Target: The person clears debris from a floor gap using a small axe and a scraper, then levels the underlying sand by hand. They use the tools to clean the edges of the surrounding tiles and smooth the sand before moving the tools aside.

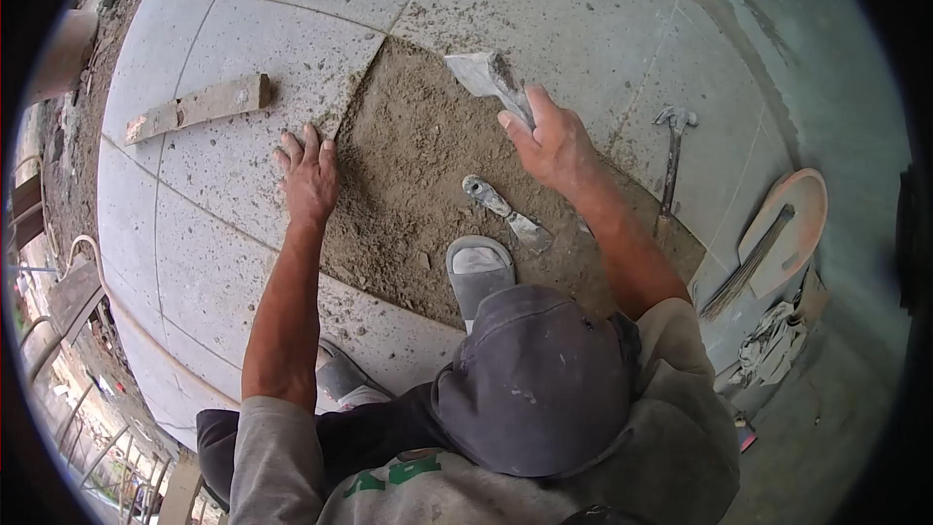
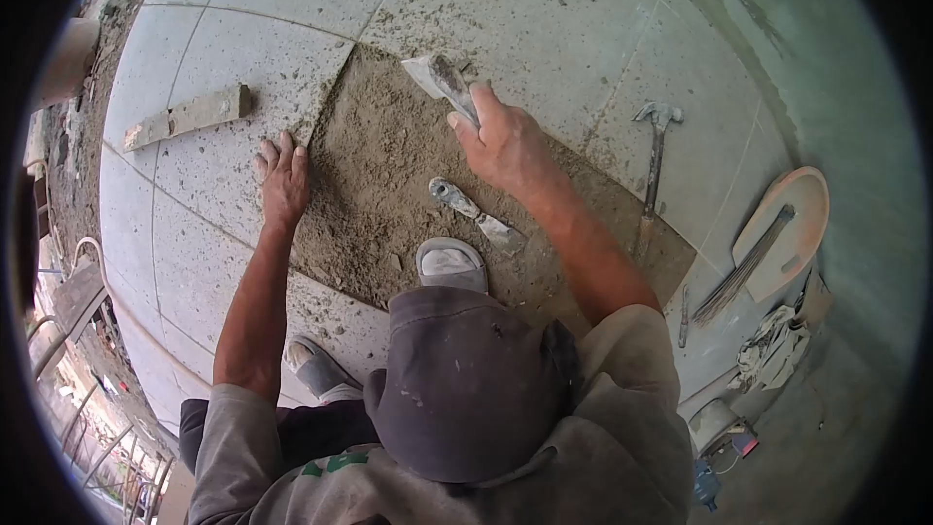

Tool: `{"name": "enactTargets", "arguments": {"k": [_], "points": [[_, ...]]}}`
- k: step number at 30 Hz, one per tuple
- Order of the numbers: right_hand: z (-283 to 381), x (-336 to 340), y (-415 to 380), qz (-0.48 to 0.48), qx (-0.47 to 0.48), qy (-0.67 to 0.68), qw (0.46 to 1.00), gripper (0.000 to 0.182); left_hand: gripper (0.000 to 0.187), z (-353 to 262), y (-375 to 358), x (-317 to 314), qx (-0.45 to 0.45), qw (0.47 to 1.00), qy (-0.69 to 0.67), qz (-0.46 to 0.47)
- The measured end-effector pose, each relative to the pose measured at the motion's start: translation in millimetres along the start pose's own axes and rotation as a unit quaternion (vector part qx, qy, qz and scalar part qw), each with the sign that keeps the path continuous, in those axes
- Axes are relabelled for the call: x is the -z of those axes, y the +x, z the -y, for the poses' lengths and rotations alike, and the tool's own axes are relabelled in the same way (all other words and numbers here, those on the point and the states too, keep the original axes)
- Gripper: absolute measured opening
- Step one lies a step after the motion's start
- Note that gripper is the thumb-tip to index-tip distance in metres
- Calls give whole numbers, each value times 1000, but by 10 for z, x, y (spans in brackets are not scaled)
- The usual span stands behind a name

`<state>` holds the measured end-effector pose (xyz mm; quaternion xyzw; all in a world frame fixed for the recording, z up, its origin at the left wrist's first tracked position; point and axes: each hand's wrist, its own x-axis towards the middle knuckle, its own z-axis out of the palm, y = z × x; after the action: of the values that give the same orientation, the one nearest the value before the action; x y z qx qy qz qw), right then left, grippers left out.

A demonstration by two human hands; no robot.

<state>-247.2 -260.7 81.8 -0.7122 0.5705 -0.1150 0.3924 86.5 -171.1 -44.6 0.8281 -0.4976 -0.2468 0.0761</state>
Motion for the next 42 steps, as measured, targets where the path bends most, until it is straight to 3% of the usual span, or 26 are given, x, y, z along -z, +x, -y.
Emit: {"name": "enactTargets", "arguments": {"k": [2,6,8,12,14,15,17,21,23,25,27,30,31,33,37,39,42], "points": [[-52,69,-44,-70,173,-60,981,34,61,43,-37,-37,6,1000,0,-4],[-661,-204,-222,-37,184,-205,961,36,60,-41,-61,27,11,1000,-1,-6],[-708,-277,-225,-15,111,-252,961,38,60,-128,20,25,10,1000,2,-16],[-221,-203,-260,-19,115,-188,975,35,61,-109,20,-6,5,999,32,-19],[-137,-218,-272,-56,205,-153,965,28,62,-62,-26,15,-1,1000,24,-16],[-227,-256,-209,-58,208,-153,964,28,62,-95,-34,58,8,1000,17,-2],[-381,-314,1,30,27,-232,972,28,62,-125,-37,108,17,1000,6,6],[-129,-222,-124,6,43,-180,983,30,62,-164,-102,58,29,999,30,8],[74,-162,-233,-47,192,-160,967,29,62,-170,-97,34,35,999,33,-3],[-173,-254,-161,-57,215,-148,964,28,63,-108,-51,91,17,1000,2,13],[-477,-334,31,27,39,-276,960,32,63,-66,-33,106,15,1000,0,12],[-338,-284,-55,34,-5,-223,974,33,64,-140,-64,80,21,1000,15,8],[-240,-259,-181,37,-14,-221,975,33,64,-177,-91,87,19,999,36,-2],[-93,-182,-272,-16,126,-170,977,32,64,-164,-101,61,34,999,35,8],[-434,-306,-128,-4,119,-191,974,32,64,-20,-45,54,7,1000,5,11],[-409,-266,-2,44,-13,-231,972,32,64,-102,45,94,3,1000,-3,12],[-172,-192,-222,8,22,-179,984,30,64,-125,-56,42,12,999,38,-3]]}}
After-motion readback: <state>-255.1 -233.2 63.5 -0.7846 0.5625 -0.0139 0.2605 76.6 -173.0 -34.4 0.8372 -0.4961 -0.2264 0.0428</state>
